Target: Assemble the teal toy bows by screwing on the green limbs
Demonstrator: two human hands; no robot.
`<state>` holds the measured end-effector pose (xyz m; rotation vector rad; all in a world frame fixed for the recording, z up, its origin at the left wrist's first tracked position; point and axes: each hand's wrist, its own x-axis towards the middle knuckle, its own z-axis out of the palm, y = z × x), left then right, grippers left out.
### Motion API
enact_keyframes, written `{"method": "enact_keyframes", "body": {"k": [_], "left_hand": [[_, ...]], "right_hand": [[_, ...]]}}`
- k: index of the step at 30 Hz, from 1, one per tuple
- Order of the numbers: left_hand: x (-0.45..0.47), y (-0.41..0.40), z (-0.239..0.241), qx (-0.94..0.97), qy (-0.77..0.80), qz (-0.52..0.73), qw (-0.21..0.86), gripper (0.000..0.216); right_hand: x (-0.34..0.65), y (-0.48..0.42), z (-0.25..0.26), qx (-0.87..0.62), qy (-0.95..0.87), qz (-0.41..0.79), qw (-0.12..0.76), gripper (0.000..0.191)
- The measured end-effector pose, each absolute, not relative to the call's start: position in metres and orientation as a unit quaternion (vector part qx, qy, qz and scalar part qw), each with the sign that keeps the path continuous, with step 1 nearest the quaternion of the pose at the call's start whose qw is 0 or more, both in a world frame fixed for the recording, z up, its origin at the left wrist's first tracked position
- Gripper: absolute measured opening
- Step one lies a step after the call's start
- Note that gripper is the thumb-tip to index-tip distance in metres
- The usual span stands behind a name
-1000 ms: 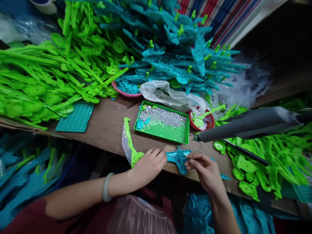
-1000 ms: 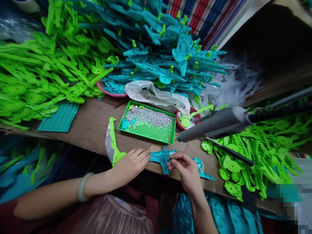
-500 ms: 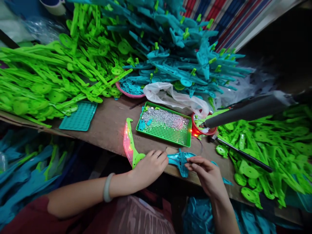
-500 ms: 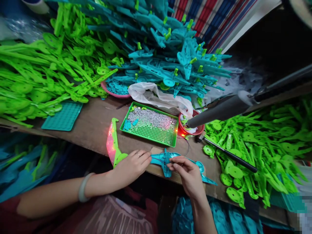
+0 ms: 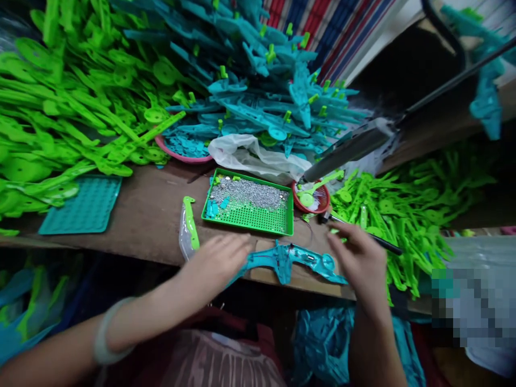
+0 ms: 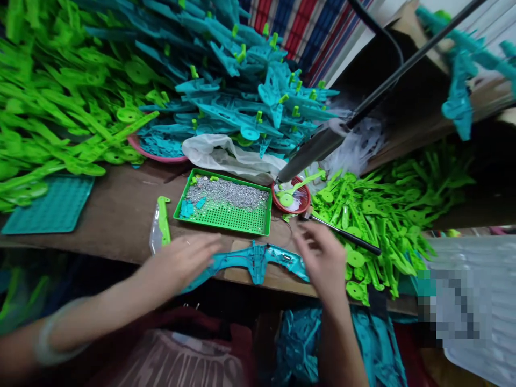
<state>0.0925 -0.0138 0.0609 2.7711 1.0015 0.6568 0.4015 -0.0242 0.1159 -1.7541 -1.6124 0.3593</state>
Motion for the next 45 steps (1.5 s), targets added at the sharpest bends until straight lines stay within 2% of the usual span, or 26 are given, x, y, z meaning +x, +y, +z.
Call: {"method": "enact_keyframes", "body": {"k": [2,4,8,11,13,15,17,19,22,24,26,29,33,35,39,43,45], "left_hand": [[0.058,0.009,0.085,0.900,0.370,0.229,0.021,0.024],[0.024,0.024,0.102,0.860,0.451,0.237,-0.014,0.023],[-0.016,0.008,0.090,0.859,0.445,0.253,0.017,0.025],[-0.022,-0.027,0.056,0.896,0.379,0.231,0.034,0.032],[-0.023,-0.040,0.043,0.901,0.365,0.227,0.054,0.038],[-0.022,-0.035,0.045,0.877,0.397,0.259,0.081,0.041],[-0.013,-0.010,0.059,0.839,0.444,0.299,0.100,0.039],[0.008,0.029,0.074,0.841,0.428,0.304,0.131,0.030],[0.060,0.093,0.083,0.904,0.250,0.181,0.297,0.028],[0.098,0.126,0.076,0.895,0.186,0.092,0.394,0.027],[0.128,0.147,0.065,0.890,0.148,-0.001,0.432,0.023],[0.147,0.163,0.056,0.916,0.144,-0.036,0.373,0.020],[0.128,0.162,0.066,0.955,0.247,0.018,0.160,0.026],[0.109,0.151,0.076,0.956,0.270,0.036,0.110,0.033],[0.084,0.116,0.083,0.947,0.274,0.090,0.142,0.035],[0.100,0.104,0.060,0.956,0.171,0.039,0.234,0.039],[0.107,0.109,0.050,0.964,0.164,0.035,0.205,0.043]], "right_hand": [[0.409,0.011,0.124,-0.654,-0.585,0.093,0.470,0.032],[0.410,0.052,0.121,-0.569,-0.597,0.159,0.542,0.053],[0.390,0.101,0.105,-0.492,-0.616,0.336,0.516,0.056],[0.376,0.102,0.105,-0.474,-0.619,0.369,0.506,0.061],[0.369,0.098,0.109,-0.462,-0.625,0.360,0.516,0.058],[0.360,0.096,0.112,-0.441,-0.616,0.361,0.544,0.044],[0.350,0.097,0.112,-0.421,-0.587,0.375,0.581,0.030],[0.337,0.099,0.111,-0.420,-0.557,0.393,0.599,0.026],[0.321,0.096,0.110,-0.438,-0.551,0.411,0.580,0.029],[0.316,0.089,0.111,-0.444,-0.556,0.415,0.567,0.030],[0.318,0.078,0.113,-0.436,-0.553,0.428,0.566,0.029],[0.329,0.060,0.115,-0.445,-0.549,0.439,0.555,0.032],[0.349,0.043,0.109,-0.474,-0.555,0.427,0.533,0.040],[0.358,0.039,0.104,-0.480,-0.548,0.433,0.531,0.041],[0.362,0.043,0.092,-0.455,-0.521,0.438,0.575,0.038],[0.338,0.061,0.088,-0.416,-0.516,0.402,0.632,0.032],[0.321,0.070,0.088,-0.407,-0.515,0.382,0.650,0.032]]}}
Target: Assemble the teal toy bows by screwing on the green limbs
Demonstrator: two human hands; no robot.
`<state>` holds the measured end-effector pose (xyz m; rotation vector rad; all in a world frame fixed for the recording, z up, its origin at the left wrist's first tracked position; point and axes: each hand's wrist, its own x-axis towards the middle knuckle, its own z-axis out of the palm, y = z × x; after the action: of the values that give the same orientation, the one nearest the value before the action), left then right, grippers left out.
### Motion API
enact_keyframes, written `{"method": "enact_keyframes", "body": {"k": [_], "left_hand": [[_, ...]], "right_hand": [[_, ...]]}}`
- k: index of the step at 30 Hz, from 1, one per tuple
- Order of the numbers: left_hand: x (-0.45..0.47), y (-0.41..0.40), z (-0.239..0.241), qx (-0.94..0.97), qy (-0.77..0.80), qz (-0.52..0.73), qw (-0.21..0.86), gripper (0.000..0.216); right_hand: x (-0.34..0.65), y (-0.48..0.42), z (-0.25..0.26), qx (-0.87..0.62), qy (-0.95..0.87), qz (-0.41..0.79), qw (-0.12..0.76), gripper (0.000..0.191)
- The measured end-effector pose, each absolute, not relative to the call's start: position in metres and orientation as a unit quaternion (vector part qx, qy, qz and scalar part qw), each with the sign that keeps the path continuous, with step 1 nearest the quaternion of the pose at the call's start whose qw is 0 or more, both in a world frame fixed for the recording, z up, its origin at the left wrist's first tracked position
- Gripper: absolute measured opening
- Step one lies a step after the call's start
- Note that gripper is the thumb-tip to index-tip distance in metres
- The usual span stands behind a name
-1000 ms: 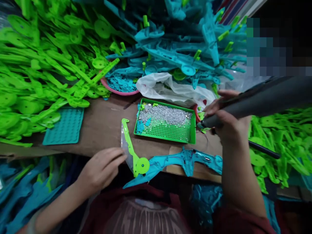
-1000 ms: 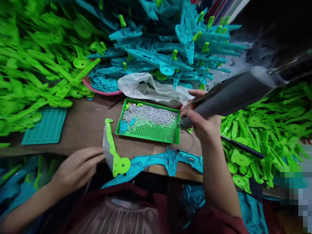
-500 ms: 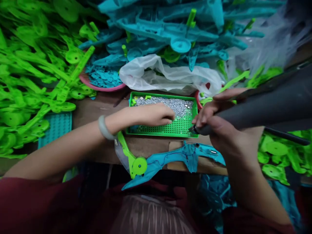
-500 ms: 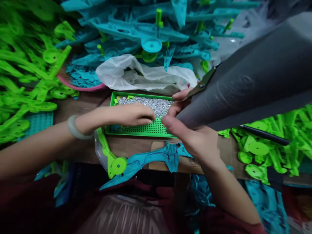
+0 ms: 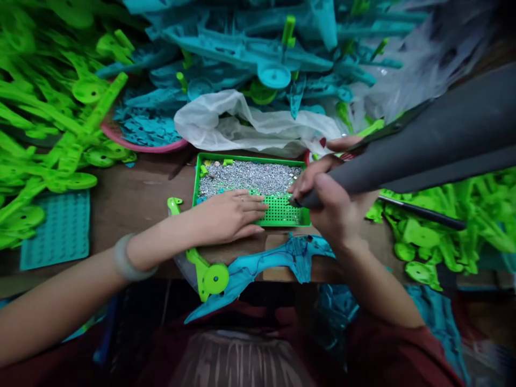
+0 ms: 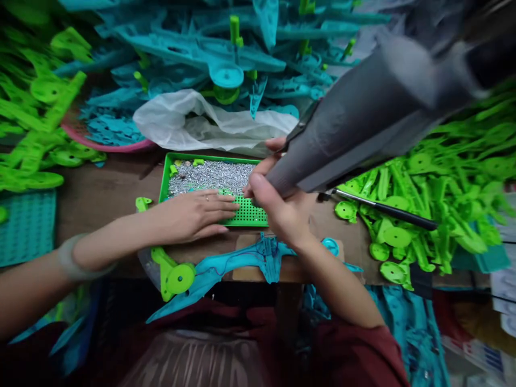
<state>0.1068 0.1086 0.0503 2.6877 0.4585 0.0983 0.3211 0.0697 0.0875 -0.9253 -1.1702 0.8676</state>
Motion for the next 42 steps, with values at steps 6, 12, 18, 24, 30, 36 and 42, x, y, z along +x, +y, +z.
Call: {"method": "enact_keyframes", "body": {"k": [6,12,18,24,30,36,42], "left_hand": [[0.060,0.076,0.059,0.946,0.247,0.204,0.055,0.028],[-0.001,-0.015,0.028,0.908,0.279,0.285,0.128,0.039],[-0.017,-0.037,0.004,0.934,0.252,0.224,0.118,0.041],[0.003,-0.033,-0.005,0.941,0.216,0.252,0.059,0.038],[0.021,-0.033,-0.013,0.927,0.219,0.303,0.019,0.036],[0.023,-0.031,-0.015,0.920,0.208,0.332,-0.005,0.029],[0.022,-0.030,-0.025,0.909,0.185,0.371,0.039,0.022]], "right_hand": [[0.283,0.087,0.062,-0.373,-0.498,0.384,0.682,0.033],[0.269,0.098,0.028,-0.372,-0.508,0.385,0.675,0.037],[0.267,0.098,0.027,-0.412,-0.541,0.351,0.643,0.033],[0.265,0.098,0.026,-0.416,-0.533,0.341,0.654,0.031],[0.262,0.098,0.029,-0.429,-0.527,0.322,0.659,0.029],[0.258,0.095,0.029,-0.436,-0.517,0.295,0.675,0.030],[0.256,0.099,0.032,-0.456,-0.526,0.284,0.659,0.030]]}}
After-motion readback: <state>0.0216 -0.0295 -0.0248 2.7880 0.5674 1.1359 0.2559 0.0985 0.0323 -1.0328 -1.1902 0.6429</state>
